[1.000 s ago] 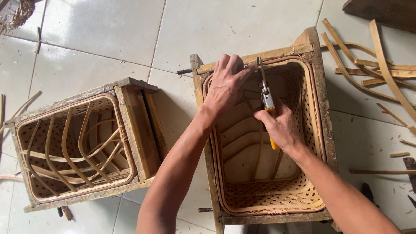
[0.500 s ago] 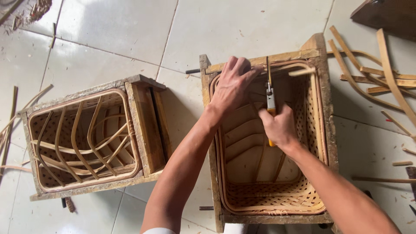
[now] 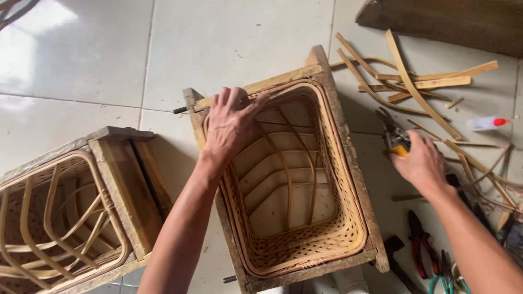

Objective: The person inserts thin wooden strips into a rectangular basket frame, bends and secures them with a hammer, and applies glue along the rim. The basket is held in a wooden jig while the person works on the top edge.

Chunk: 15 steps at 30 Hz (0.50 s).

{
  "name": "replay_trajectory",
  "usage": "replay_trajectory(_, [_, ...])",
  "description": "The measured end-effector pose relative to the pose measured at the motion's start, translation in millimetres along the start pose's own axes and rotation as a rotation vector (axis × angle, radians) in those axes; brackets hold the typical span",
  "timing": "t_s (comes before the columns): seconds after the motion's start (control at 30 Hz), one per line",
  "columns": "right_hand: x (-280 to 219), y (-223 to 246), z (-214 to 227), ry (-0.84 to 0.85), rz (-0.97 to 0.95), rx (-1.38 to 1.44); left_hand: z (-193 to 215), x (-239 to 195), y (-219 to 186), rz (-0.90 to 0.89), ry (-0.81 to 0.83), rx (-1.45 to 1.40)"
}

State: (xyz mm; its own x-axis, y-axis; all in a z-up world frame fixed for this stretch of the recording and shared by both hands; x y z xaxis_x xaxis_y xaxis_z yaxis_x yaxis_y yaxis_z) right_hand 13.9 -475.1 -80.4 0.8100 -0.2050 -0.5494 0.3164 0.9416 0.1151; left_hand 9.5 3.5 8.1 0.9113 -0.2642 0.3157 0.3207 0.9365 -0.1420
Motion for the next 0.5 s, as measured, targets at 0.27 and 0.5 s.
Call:
replay_trajectory(0.27, [-1.5, 27.9, 1.9, -0.278, 0.361, -0.252, 0.0, 9.2, -18.2, 0.078, -0.225, -0.255])
replay_trajectory(0.5, [-83.3, 198.5, 44.1, 0.060, 0.736, 0.846, 17.0, 7.3, -24.6, 0.073, -0.247, -0.402])
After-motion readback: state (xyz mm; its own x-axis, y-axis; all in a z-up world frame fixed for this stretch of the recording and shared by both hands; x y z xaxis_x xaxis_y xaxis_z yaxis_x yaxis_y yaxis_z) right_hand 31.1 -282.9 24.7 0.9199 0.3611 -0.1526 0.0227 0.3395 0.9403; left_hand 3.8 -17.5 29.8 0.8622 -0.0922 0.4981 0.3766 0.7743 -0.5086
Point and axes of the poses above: each hand's wrist, its own x-axis towards the middle knuckle, its own z-axis out of the back of the hand, y = z × x, the point moved 1 cm from there along x, towards the middle knuckle
